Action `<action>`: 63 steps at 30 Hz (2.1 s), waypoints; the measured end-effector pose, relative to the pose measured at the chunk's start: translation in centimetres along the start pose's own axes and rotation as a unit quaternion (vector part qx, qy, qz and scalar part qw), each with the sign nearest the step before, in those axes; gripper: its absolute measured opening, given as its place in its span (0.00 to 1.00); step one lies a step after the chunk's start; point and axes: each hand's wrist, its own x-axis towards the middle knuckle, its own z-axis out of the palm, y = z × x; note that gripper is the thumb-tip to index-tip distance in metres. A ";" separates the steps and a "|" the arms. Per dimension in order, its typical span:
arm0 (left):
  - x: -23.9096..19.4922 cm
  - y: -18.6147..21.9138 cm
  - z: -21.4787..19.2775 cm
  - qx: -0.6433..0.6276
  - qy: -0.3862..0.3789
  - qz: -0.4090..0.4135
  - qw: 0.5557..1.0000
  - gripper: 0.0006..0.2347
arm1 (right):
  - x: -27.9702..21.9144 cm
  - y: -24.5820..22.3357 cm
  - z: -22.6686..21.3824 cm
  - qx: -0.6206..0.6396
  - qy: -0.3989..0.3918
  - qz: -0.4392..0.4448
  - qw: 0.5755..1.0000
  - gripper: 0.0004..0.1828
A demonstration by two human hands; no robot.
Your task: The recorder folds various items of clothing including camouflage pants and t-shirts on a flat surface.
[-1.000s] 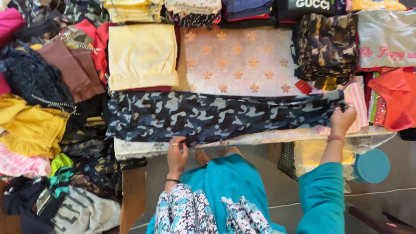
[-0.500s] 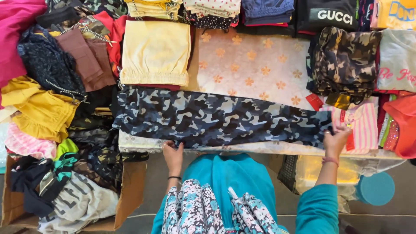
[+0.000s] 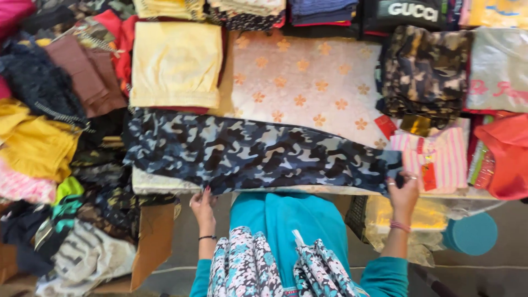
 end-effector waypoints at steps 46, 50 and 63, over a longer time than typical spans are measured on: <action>2.0 9.0 14.5 0.288 -0.070 0.200 0.934 0.17 | 4.9 -0.9 -4.0 0.188 -0.074 0.137 0.970 0.24; 1.5 7.3 13.9 0.265 -0.068 0.243 0.931 0.19 | 4.7 -3.2 -4.0 0.176 -0.038 0.094 0.979 0.26; 2.8 5.4 13.3 0.385 -0.157 0.283 0.864 0.17 | 3.8 -7.7 -2.5 0.028 0.003 -0.035 0.999 0.27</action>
